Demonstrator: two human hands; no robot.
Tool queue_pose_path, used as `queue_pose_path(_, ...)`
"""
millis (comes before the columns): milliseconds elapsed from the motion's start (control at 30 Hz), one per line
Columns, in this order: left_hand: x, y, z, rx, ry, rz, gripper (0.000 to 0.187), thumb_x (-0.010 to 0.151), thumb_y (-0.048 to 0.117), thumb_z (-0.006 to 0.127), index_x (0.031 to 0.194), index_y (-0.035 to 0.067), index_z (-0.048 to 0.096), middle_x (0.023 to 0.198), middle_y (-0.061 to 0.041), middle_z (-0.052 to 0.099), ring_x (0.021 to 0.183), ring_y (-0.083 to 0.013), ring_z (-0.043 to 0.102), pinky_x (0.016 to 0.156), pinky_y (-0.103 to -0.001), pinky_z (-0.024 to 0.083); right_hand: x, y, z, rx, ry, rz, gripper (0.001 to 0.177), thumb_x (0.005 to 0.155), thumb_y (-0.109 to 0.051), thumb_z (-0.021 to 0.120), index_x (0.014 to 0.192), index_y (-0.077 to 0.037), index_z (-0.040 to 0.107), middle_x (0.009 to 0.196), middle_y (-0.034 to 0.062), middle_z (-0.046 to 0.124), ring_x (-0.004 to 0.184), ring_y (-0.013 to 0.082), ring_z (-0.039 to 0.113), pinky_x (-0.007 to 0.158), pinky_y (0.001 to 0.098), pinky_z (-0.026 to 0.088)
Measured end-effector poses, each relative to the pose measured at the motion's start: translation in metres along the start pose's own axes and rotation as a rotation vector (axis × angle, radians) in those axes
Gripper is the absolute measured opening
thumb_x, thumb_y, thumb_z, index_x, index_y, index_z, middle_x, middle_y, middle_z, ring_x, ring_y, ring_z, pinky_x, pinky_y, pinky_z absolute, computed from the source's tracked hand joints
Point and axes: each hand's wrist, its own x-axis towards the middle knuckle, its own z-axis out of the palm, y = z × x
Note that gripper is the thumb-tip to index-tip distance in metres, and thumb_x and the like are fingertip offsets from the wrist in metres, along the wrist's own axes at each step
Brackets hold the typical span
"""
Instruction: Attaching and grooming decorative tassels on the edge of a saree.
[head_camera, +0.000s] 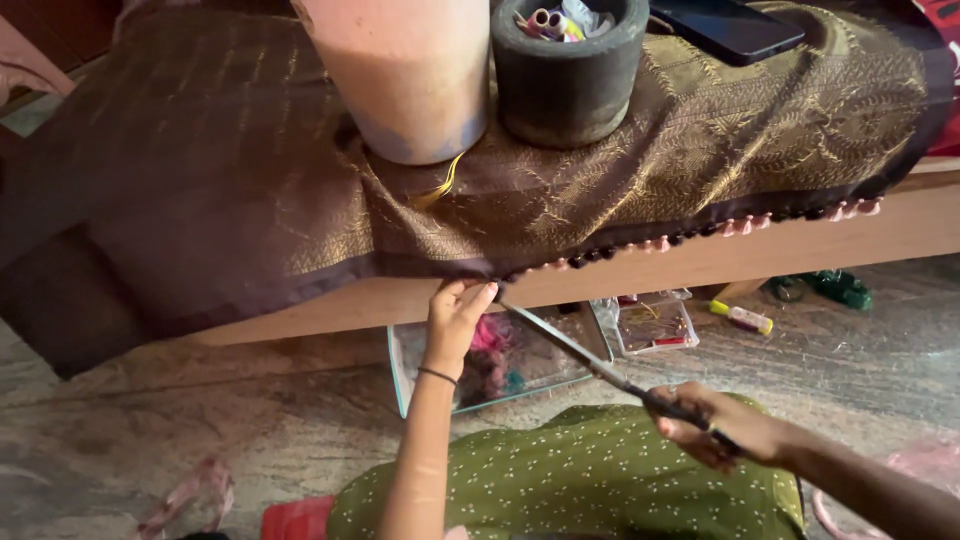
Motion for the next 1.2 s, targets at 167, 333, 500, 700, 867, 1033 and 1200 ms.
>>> queue_pose_path(167,-0.001,-0.004,-0.003,-0.192,-0.118,-0.005,0.023,0.093,0.014,0.075,0.105,-0.005,0.072,0.1,-0.006,0.076,0.089,-0.0115,0.068,0.084,-0.027,0.053,-0.01,-0.027,-0.023,-0.127,0.048,0.05,0.06,0.078,-0.061,0.064,0.118,-0.017,0.054,0.066,0.0058,0.067,0.049,0.0187,0.065,0.045,0.0353,0.06)
queue_pose_path(333,-0.007,0.019,0.001,-0.288,-0.26,-0.116,0.025,0.102,0.018,0.062,0.1,-0.003,0.075,0.097,-0.011,0.079,0.082,-0.0108,0.073,0.079,-0.023,0.057,-0.008,-0.025,-0.044,-0.987,0.293,-0.441,0.053,0.087,-0.068,0.059,0.094,-0.018,0.073,0.06,0.0068,0.058,0.053,0.0164,0.052,0.043,0.0393,0.044)
queue_pose_path(500,-0.033,0.029,0.002,0.091,-0.24,-0.05,0.033,0.105,0.022,0.059,0.099,-0.006,0.076,0.092,-0.012,0.079,0.065,-0.0112,0.061,0.052,-0.023,0.046,-0.027,-0.071,-0.041,-0.941,0.233,-0.093,0.065,0.076,-0.083,0.056,0.092,-0.021,0.068,0.055,0.0028,0.056,0.05,0.0196,0.058,0.05,0.0421,0.053)
queue_pose_path(700,-0.061,0.04,0.004,0.002,-0.17,-0.028,0.029,0.102,0.018,0.059,0.105,-0.006,0.074,0.097,-0.008,0.077,0.066,-0.0139,0.074,0.057,-0.025,0.057,-0.043,-0.114,-0.029,-1.152,0.309,-0.428,0.072,0.08,-0.085,0.058,0.088,-0.014,0.067,0.055,0.0031,0.057,0.067,0.0219,0.066,0.062,0.0495,0.056)
queue_pose_path(867,-0.069,0.036,0.006,-0.073,-0.146,-0.061,0.028,0.104,0.017,0.058,0.104,-0.006,0.075,0.097,-0.008,0.077,0.065,-0.0149,0.072,0.059,-0.025,0.057,-0.033,-0.15,-0.015,-1.088,0.267,-0.237,0.104,0.061,-0.093,0.049,0.13,-0.015,0.064,0.063,0.0033,0.058,0.055,0.0219,0.067,0.057,0.0495,0.057)
queue_pose_path(1033,-0.073,0.04,0.01,0.061,-0.038,-0.102,0.026,0.1,0.015,0.058,0.099,-0.005,0.075,0.09,-0.007,0.079,0.067,-0.0141,0.076,0.052,-0.026,0.05,-0.012,-0.169,-0.005,-1.182,0.219,-0.211,0.119,0.061,-0.094,0.046,0.15,-0.016,0.051,0.047,0.0058,0.048,0.044,0.0201,0.054,0.053,0.0493,0.053)
queue_pose_path(1200,-0.071,0.036,0.012,0.055,0.012,-0.089,0.024,0.098,0.014,0.062,0.096,-0.003,0.078,0.087,-0.007,0.08,0.068,-0.0139,0.077,0.058,-0.025,0.055,-0.002,-0.168,-0.001,-1.179,0.151,-0.196,0.106,0.063,-0.097,0.044,0.125,-0.015,0.068,0.051,-0.0021,0.044,0.046,0.0164,0.052,0.053,0.0462,0.053)
